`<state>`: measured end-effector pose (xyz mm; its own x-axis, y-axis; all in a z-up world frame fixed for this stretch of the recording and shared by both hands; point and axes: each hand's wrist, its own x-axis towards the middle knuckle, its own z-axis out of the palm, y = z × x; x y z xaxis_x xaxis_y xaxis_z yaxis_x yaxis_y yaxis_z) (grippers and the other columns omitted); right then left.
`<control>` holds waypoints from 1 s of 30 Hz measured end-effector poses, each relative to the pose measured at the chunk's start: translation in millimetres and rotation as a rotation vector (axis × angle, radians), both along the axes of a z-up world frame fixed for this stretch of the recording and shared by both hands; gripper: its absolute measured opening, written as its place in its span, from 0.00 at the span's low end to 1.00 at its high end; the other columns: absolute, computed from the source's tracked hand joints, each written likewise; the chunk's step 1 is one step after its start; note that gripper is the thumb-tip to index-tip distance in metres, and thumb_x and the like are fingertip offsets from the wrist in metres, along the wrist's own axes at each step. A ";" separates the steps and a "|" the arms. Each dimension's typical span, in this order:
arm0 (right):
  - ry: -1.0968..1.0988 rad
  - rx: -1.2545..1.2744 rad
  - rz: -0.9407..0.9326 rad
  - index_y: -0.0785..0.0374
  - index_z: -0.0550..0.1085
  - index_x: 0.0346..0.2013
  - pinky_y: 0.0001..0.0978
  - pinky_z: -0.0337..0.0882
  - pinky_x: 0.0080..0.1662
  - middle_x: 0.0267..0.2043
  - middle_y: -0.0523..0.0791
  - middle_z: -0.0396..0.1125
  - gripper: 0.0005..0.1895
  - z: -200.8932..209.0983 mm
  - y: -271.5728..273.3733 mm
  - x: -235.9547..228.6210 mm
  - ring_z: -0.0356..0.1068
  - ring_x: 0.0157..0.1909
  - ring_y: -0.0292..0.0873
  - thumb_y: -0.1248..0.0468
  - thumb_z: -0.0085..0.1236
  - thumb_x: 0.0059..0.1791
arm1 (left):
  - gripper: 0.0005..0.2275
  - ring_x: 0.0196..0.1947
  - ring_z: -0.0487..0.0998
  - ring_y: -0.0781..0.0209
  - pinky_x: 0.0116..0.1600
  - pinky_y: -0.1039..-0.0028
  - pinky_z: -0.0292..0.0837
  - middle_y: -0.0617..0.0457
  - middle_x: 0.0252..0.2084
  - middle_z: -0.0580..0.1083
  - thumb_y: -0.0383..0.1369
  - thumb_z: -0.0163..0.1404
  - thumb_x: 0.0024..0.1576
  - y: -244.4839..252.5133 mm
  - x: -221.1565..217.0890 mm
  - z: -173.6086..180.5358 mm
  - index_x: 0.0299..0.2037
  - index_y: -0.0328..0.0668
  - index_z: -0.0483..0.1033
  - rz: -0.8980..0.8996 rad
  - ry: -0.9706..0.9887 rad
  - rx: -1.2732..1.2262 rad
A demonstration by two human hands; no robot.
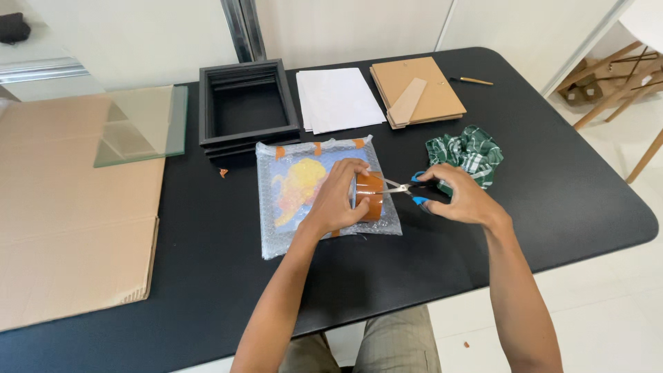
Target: The person secures bubble wrap around a picture using tape and scissors.
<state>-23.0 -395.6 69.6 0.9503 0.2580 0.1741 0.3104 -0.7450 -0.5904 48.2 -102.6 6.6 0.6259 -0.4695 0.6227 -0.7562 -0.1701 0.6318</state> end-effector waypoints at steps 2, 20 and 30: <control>-0.064 -0.069 0.010 0.61 0.79 0.49 0.46 0.65 0.59 0.48 0.51 0.77 0.24 5.5 2.5 -1.4 0.74 0.56 0.56 0.64 0.69 0.39 | 0.20 0.61 0.70 0.47 0.64 0.58 0.68 0.51 0.56 0.70 0.34 0.59 0.46 -0.5 0.7 -3.2 0.49 0.47 0.69 -0.015 -0.006 0.011; -0.166 -0.200 -0.005 0.53 0.82 0.41 0.35 0.63 0.53 0.43 0.40 0.79 0.11 -2.7 17.4 4.7 0.74 0.48 0.43 0.63 0.67 0.44 | 0.20 0.61 0.70 0.49 0.64 0.58 0.69 0.51 0.57 0.69 0.35 0.58 0.45 3.2 -6.2 7.9 0.48 0.46 0.68 -0.025 0.023 0.082; -0.094 0.108 -0.094 0.60 0.80 0.48 0.43 0.68 0.53 0.44 0.49 0.77 0.19 -20.1 12.0 0.0 0.74 0.49 0.49 0.69 0.70 0.42 | 0.32 0.55 0.73 0.47 0.58 0.58 0.72 0.51 0.61 0.68 0.39 0.62 0.44 6.3 -6.7 3.8 0.57 0.49 0.58 0.018 0.223 0.018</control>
